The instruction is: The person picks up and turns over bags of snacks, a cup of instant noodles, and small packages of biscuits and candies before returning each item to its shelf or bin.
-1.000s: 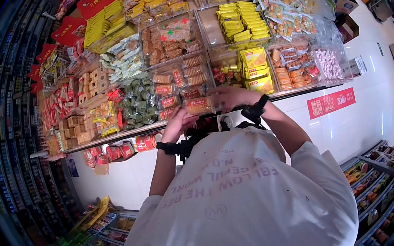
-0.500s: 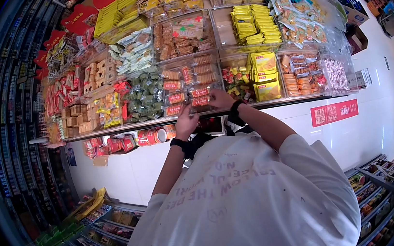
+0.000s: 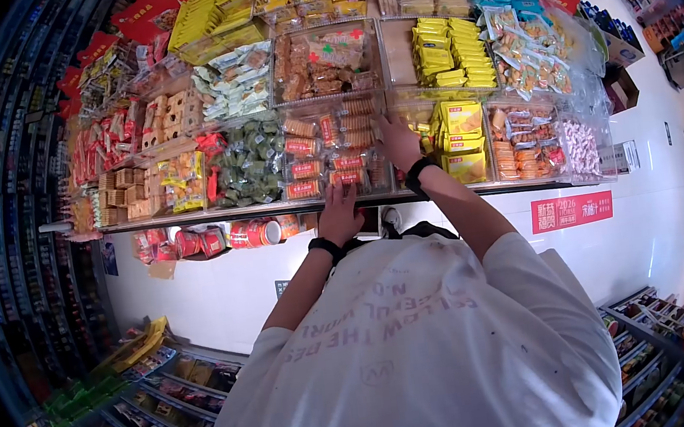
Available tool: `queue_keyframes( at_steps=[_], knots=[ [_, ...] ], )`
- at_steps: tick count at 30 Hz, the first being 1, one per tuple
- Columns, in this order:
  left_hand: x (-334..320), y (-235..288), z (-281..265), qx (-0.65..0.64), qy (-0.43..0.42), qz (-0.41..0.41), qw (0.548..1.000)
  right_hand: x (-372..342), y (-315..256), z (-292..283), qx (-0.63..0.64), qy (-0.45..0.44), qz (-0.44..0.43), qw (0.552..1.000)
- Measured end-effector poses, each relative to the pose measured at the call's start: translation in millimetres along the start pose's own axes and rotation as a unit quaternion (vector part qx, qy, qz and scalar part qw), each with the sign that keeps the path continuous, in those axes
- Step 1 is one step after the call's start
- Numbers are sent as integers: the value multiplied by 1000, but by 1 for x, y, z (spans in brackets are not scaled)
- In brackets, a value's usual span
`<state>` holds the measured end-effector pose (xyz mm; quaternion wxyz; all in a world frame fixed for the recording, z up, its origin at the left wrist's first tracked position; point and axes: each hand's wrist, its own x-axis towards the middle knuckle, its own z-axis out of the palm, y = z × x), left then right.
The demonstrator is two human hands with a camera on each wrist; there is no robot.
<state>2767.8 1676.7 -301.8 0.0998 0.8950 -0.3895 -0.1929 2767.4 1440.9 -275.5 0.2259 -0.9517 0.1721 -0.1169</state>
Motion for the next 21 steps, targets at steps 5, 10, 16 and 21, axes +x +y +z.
queue_keyframes(
  at_steps=[5,10,16,21],
  knots=[
    [1,2,-4,-11,-14,-10,1000,12,-1,27,-62,-133,39,989],
    [0,-5,3,-31,1,1,1000,13,6,24,-53,-166,26,984],
    [-2,-2,-5,-34,-17,-15,999,12,26,8,22,-64,-97,993],
    [1,-16,2,-52,27,0,998,3,24,-35,117,-69,-2,991]
  ],
)
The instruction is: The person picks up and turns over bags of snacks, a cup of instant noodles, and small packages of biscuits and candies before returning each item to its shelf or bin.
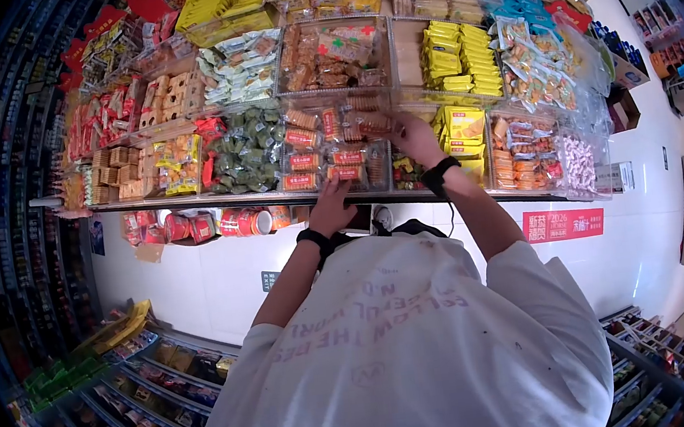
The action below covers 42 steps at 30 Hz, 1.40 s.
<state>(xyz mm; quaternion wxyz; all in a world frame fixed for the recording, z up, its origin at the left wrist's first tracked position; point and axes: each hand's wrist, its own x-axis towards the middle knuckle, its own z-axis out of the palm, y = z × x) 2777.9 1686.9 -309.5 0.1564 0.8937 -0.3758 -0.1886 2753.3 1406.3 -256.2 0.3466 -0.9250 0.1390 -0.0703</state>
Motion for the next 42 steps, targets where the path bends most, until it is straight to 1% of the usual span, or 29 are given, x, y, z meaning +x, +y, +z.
queue_keyframes(
  at_steps=[2,3,4,6,7,8,9,10,12,13,14,15,16,18,19,21,22,24,25,27,28,30,32,34,35,38,39,41,42],
  knots=[
    [10,-18,3,-175,62,2,983,-10,4,-11,130,-35,-9,991],
    [9,4,-26,-261,75,-82,959,-11,8,-6,226,-97,-30,969],
    [12,6,-36,-327,97,-47,939,-15,-1,-13,224,-92,-27,970],
    [29,0,-28,-552,98,-19,828,-28,-24,-20,320,-278,31,905],
    [23,18,-54,-667,13,-121,735,-31,-28,-15,320,-274,32,906],
    [23,16,-56,-666,10,-119,737,-33,-31,-9,357,-292,64,885],
    [23,12,-58,-709,-28,-103,698,-35,-35,-6,393,-308,95,861],
    [23,9,-60,-748,-66,-86,655,-35,-39,-3,394,-305,95,862],
    [21,4,-59,-751,-51,-73,655,-36,-43,-1,405,-251,38,878],
    [19,1,-59,-758,-50,-91,644,-35,-36,4,407,-250,40,878],
    [17,-1,-59,-765,-49,-108,633,-32,-26,13,327,-209,18,921],
    [12,6,-65,-744,-18,-109,659,-30,-23,15,244,-167,-5,955],
    [9,6,-65,-744,-18,-110,658,-31,-20,15,244,-168,-4,955],
    [4,7,-69,-715,2,-101,691,-31,-22,11,246,-146,-27,958],
    [2,10,-72,-717,5,-103,690,-31,-27,6,245,-150,-28,957],
    [-2,16,-76,-686,50,-152,710,-32,-37,-4,161,-180,-46,969],
    [-3,15,-75,-687,53,-154,708,-32,-35,1,160,-185,-48,968],
    [-3,12,-73,-671,34,-142,727,-29,-33,12,106,-91,-98,985],
    [-4,10,-72,-666,32,-147,730,-27,-34,12,106,-94,-101,985],
    [-2,5,-69,-650,25,-146,745,-25,-39,12,32,-61,-32,997],
    [-1,3,-68,-633,14,-143,761,-20,-35,17,33,-62,-33,997],
    [2,0,-66,-632,14,-146,761,-1,-21,32,-39,-42,19,998],
    [7,-7,-61,-612,-13,-147,777,8,-11,42,-57,-10,6,998],
    [7,-10,-55,-602,-6,-145,785,14,-5,50,-72,-8,35,997],
    [5,-12,-52,-593,-2,-143,792,12,-1,55,-48,22,27,998],
    [4,-33,-30,-498,2,-133,857,3,-3,54,-32,21,30,999],
    [0,-30,-30,-498,2,-135,857,0,-4,53,-27,16,49,998],
    [-11,-21,-29,-345,45,-91,933,-8,-5,50,-32,27,57,997],
    [-13,-16,-30,-269,66,-40,960,-9,-5,47,-39,42,65,996]
  ],
)
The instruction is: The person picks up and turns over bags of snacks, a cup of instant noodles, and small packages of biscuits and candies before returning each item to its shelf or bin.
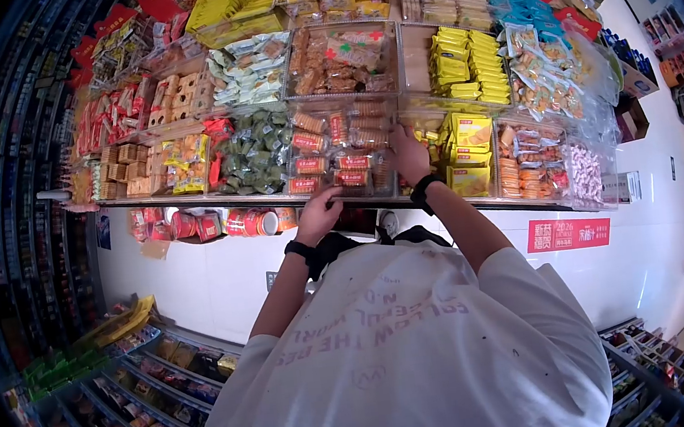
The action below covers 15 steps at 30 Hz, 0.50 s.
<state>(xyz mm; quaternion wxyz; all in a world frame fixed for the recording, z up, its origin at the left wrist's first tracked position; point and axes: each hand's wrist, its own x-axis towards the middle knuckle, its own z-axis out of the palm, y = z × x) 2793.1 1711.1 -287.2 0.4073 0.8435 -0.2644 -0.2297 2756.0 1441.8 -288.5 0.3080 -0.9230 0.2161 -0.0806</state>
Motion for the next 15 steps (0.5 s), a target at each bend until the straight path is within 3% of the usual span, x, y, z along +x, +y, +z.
queue_keyframes(
  at_steps=[2,6,8,10,13,15],
  knots=[
    [-5,11,4,58,2,27,998,1,2,1,-13,7,-12,1000],
    [-1,15,20,42,3,26,999,10,11,32,-81,-19,12,996],
    [1,3,26,100,-7,45,994,11,8,38,-20,-31,44,998],
    [3,7,21,72,-28,24,997,4,9,35,11,-27,39,999],
    [7,6,16,65,-30,24,997,-17,12,22,74,99,-45,991],
    [11,-4,16,113,42,6,993,-24,21,23,65,49,-22,996]
  ],
)
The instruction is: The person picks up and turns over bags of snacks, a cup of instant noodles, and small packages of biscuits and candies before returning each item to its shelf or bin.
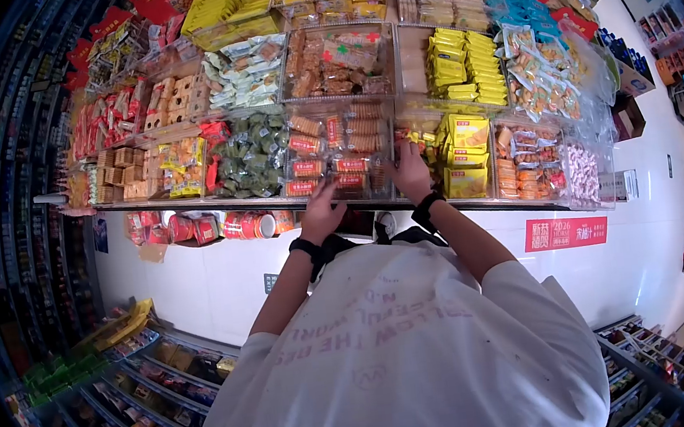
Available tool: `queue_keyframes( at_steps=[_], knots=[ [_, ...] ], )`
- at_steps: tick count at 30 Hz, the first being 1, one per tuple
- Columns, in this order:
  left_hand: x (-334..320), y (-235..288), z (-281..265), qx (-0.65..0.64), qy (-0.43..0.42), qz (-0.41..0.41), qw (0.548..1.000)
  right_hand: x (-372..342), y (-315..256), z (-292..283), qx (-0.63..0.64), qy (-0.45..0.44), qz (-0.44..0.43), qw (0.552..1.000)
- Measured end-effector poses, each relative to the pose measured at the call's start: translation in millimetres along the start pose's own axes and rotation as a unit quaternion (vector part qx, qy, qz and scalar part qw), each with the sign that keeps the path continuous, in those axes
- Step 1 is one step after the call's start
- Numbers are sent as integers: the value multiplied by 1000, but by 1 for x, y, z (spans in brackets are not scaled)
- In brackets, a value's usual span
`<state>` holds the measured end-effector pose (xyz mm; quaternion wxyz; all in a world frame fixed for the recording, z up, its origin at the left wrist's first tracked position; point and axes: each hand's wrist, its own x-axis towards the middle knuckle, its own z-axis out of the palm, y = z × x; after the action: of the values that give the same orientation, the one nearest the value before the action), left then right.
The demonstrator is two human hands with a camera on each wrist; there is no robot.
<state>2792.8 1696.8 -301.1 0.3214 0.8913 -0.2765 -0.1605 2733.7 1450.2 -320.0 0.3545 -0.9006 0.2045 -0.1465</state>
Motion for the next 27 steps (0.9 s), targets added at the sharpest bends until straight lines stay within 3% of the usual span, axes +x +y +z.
queue_keyframes(
  at_steps=[1,2,3,4,5,6,9,10,12,17,19,22,25,27],
  knots=[
    [7,-4,-1,-68,-3,20,997,-8,2,-1,-9,-45,31,998],
    [12,-3,1,-108,-17,-24,994,-11,2,-2,59,-148,50,986],
    [19,-4,5,-147,-29,-65,986,-13,2,1,57,-144,51,987],
    [24,-3,8,-148,-31,-61,987,-19,2,10,74,-172,1,982],
    [28,-3,11,-215,-40,-109,970,-23,3,20,92,-200,-50,974],
    [32,-3,12,-280,-48,-156,946,-22,0,27,130,-220,-12,967],
    [38,-7,12,-330,-40,-177,926,-22,-4,33,81,-248,14,965],
    [37,-9,11,-328,-42,-178,927,-24,-9,29,83,-248,16,965],
    [36,-8,5,-338,-29,-91,936,-29,-15,19,100,-186,-17,977],
    [41,-7,9,-361,-19,-48,931,-22,-20,2,89,-150,-3,985],
    [43,-9,8,-379,-23,-130,916,-22,-8,16,88,-165,-13,982],
    [37,-8,2,-427,-69,-186,882,-26,1,22,104,-177,7,979],
    [27,-14,-3,-466,-108,-208,853,-30,-2,9,95,-219,11,971],
    [22,-8,-3,-449,-83,-201,867,-30,-13,-4,125,-209,19,970]
  ],
)
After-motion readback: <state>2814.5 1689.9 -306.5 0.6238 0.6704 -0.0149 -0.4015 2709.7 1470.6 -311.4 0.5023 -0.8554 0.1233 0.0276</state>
